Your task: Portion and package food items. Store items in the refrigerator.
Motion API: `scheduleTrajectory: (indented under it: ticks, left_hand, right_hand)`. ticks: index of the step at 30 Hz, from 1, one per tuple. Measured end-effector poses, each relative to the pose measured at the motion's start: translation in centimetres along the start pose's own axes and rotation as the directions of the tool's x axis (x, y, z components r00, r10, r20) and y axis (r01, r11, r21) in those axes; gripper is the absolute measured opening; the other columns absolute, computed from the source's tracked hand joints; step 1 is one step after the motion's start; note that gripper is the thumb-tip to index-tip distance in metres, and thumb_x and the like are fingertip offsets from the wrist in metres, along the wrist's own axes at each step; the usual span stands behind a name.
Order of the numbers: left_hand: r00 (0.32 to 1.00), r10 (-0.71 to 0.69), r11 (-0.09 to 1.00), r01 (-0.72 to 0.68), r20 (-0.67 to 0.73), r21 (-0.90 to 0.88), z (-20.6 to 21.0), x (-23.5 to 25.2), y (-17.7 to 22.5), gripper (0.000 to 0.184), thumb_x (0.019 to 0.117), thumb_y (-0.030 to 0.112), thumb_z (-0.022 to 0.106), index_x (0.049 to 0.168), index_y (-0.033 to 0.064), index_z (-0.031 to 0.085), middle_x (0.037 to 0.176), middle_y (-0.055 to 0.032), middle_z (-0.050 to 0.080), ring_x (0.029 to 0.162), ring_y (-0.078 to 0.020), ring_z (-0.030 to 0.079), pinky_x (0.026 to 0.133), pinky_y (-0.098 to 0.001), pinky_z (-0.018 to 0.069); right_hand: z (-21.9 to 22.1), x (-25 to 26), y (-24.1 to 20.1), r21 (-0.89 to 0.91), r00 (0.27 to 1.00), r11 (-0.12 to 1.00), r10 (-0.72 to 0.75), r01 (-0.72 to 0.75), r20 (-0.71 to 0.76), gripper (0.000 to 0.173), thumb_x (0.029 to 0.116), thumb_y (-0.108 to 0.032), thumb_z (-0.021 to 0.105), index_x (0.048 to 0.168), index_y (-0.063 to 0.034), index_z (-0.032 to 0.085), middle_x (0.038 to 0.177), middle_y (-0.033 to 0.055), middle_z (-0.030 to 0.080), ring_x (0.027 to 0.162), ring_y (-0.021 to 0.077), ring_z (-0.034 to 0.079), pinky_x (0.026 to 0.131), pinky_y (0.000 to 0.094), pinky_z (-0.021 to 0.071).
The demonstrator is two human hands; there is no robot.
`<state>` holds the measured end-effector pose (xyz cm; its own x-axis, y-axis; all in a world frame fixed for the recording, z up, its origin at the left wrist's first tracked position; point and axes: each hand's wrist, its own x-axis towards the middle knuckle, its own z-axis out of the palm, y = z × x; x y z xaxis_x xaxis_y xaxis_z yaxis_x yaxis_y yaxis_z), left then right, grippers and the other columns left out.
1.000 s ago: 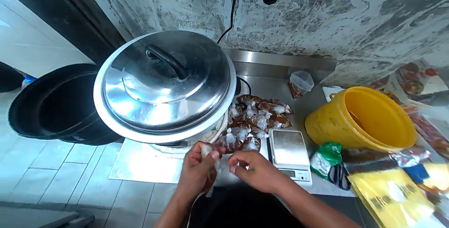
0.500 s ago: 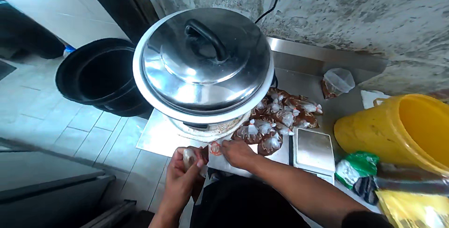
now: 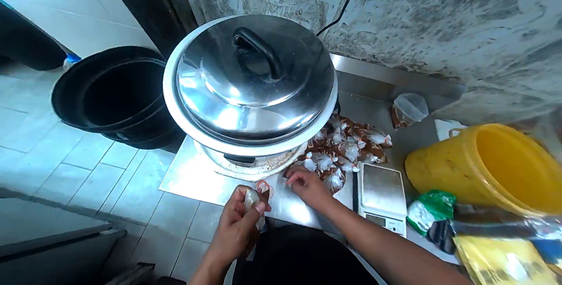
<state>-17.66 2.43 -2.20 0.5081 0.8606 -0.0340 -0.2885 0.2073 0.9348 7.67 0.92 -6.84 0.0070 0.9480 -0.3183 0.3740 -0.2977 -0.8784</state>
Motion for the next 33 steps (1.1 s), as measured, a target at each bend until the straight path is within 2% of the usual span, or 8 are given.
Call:
scheduleTrajectory:
  ticks: [2,5,11,14,19,24,30,33]
  left_hand:
    - [0.998,-0.039,0.998,0.037,0.044,0.06,1.0,0.8,-0.1,0.022,0.0988,0.017,0.064,0.113,0.0065,0.051,0.1,-0.0093,0.072,0.086,-0.0153,0.07,0.078,-0.0309,0.0583]
    - [0.988,-0.088,0.987,0.069,0.126,0.148,2.6,2.1,-0.4,0.026,0.0999,0.02,0.064,0.116,0.0038,0.051,0.103,-0.0093,0.071,0.088,-0.0161,0.069,0.075,-0.0309,0.0576]
    - [0.956,-0.184,0.962,0.128,0.227,0.241,6.8,4.9,-0.3,0.027,0.0992,0.025,0.064,0.115,0.0081,0.051,0.086,-0.0027,0.065,0.064,-0.0111,0.06,0.055,-0.0262,0.0508]
    - [0.935,-0.186,0.968,0.122,0.301,0.219,8.6,5.6,0.0,0.033,0.0957,0.022,0.07,0.119,0.0077,0.051,0.089,-0.0038,0.063,0.068,-0.0132,0.061,0.058,-0.0286,0.053]
    - [0.909,-0.182,0.969,0.101,0.374,0.227,10.6,6.6,1.0,0.037,0.0907,0.008,0.07,0.119,0.0078,0.047,0.092,-0.0038,0.065,0.076,-0.0142,0.065,0.066,-0.0306,0.0565]
    - [0.888,-0.239,0.923,0.081,0.393,0.377,11.7,7.2,1.9,0.06,0.0921,0.011,0.069,0.142,0.0134,0.035,0.11,-0.0018,0.067,0.089,-0.0101,0.069,0.077,-0.0307,0.061]
    - [0.85,-0.194,0.912,-0.028,0.491,0.408,11.6,6.8,1.9,0.085,0.0986,0.017,0.064,0.161,0.0098,0.007,0.133,-0.0042,0.062,0.114,-0.0081,0.065,0.099,-0.0321,0.0571]
    - [0.898,-0.022,0.917,-0.157,0.439,0.366,11.5,5.9,1.0,0.06,0.1006,0.017,0.062,0.151,0.0053,0.032,0.111,-0.0032,0.068,0.094,-0.0109,0.068,0.082,-0.0313,0.0606]
  right_hand:
    - [-1.3,-1.4,-0.7,0.217,0.993,0.976,0.007,0.019,-0.118,0.013,0.0928,-0.011,0.061,0.093,-0.0048,0.073,0.108,0.0057,0.073,0.098,0.0135,0.068,0.086,0.0335,0.0574]
    - [-2.9,-3.8,-2.3,0.445,0.973,0.894,0.055,0.052,-0.225,0.011,0.0937,-0.009,0.065,0.1,-0.0004,0.067,0.089,0.0094,0.073,0.079,0.0166,0.069,0.069,0.0325,0.057]
    - [-4.9,-7.5,-5.0,0.683,0.95,0.703,0.037,0.195,-0.31,0.012,0.095,-0.001,0.061,0.107,0.0013,0.06,0.083,0.0113,0.069,0.076,0.0191,0.069,0.076,0.0374,0.0602]
    - [-5.8,-8.8,-5.8,0.709,0.945,0.646,-0.056,0.281,-0.323,0.013,0.096,0.0,0.061,0.108,0.0015,0.061,0.099,0.0164,0.072,0.073,0.0172,0.068,0.065,0.0315,0.0576]
    - [-7.0,-10.6,-6.3,0.161,0.832,0.846,-0.434,0.508,-0.345,0.032,0.1005,0.001,0.048,0.127,-0.0018,0.066,0.118,0.0114,0.074,0.08,0.0109,0.071,0.071,0.028,0.0611]
    - [-7.6,-10.5,-5.9,-0.547,0.615,0.592,-0.77,0.593,-0.167,0.036,0.106,-0.015,0.047,0.139,-0.0178,0.061,0.118,0.0015,0.075,0.087,0.0113,0.072,0.081,0.0297,0.0583]
    - [-8.3,-10.3,-6.3,-0.647,0.68,0.576,-0.724,0.5,-0.12,0.039,0.1049,-0.024,0.052,0.143,-0.015,0.055,0.097,0.0024,0.074,0.076,0.014,0.067,0.072,0.0329,0.0561]
    - [-8.3,-10.4,-5.9,-0.571,0.644,0.638,-0.729,0.517,-0.231,0.037,0.1035,-0.026,0.055,0.139,-0.0149,0.055,0.093,0.0023,0.073,0.072,0.0121,0.064,0.069,0.0307,0.056]
